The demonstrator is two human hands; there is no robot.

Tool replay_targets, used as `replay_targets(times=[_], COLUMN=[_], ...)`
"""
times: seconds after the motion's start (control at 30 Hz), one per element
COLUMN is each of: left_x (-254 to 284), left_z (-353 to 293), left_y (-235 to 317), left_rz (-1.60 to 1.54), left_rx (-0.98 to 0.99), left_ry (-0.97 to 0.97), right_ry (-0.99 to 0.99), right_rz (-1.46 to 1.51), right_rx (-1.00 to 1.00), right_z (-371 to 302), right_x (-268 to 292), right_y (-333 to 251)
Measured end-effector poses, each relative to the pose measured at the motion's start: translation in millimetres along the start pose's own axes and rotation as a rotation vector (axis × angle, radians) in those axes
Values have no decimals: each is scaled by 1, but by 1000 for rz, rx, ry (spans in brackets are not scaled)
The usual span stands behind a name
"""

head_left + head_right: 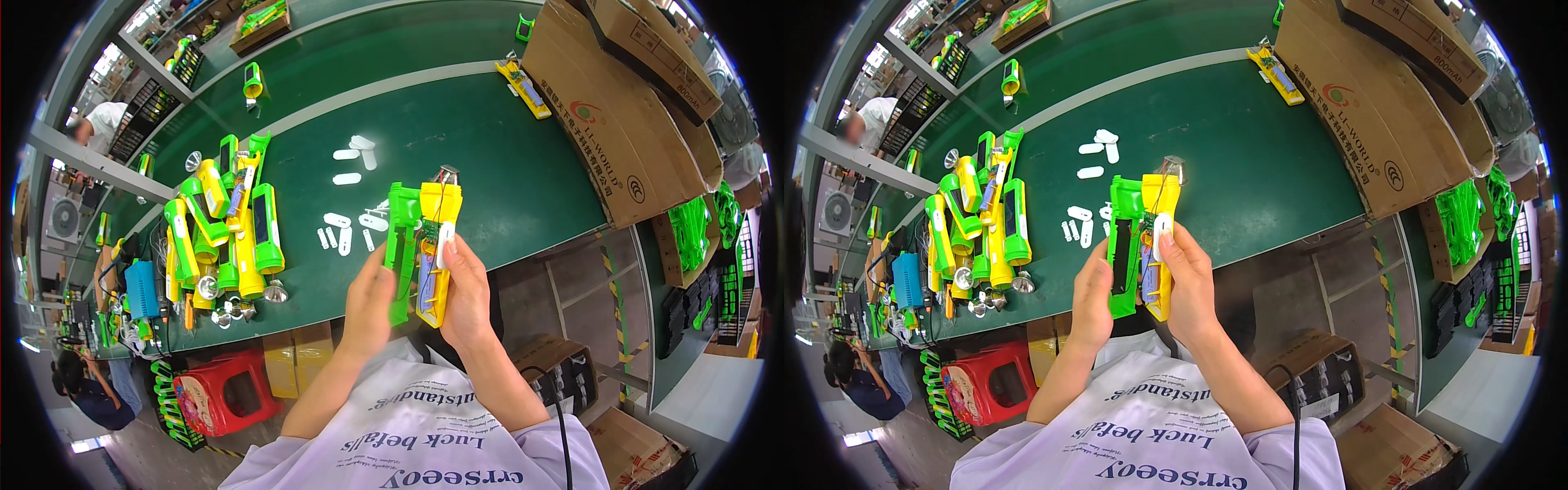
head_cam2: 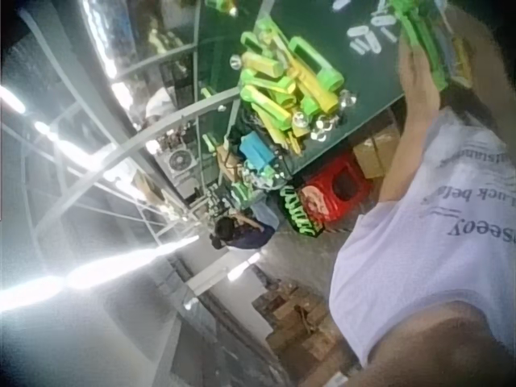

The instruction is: The person assembles plastic flashlights at a workstation by inserting switch pieces into the flashlight bodies, snapping the casing halves together by hand, and placing the flashlights onto the conveyor belt.

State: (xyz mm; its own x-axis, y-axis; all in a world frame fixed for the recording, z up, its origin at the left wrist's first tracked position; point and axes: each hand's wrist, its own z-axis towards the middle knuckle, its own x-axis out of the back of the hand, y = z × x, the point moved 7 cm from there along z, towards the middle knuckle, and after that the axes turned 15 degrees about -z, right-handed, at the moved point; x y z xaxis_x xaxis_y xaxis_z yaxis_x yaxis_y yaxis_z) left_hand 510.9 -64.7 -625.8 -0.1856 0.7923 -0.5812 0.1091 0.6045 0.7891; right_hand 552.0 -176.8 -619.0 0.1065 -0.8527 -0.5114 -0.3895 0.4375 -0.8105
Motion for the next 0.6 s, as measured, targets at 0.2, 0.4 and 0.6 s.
replay_targets(times=[0.2, 0.4, 0.6], left_x=[-7, -14, -17], left_z=[-5, -10, -9], left_y=[15, 17, 16], left_rz=[237, 206, 239], left_rx=[-228, -176, -124], left_ry=[34, 13, 20], right_ry=[6, 10, -39], right_rz=[-66, -25, -14], right_rx=[35, 48, 29], right_z=[4, 2, -2], right_x=[12, 6, 5], right_y=[7, 9, 9])
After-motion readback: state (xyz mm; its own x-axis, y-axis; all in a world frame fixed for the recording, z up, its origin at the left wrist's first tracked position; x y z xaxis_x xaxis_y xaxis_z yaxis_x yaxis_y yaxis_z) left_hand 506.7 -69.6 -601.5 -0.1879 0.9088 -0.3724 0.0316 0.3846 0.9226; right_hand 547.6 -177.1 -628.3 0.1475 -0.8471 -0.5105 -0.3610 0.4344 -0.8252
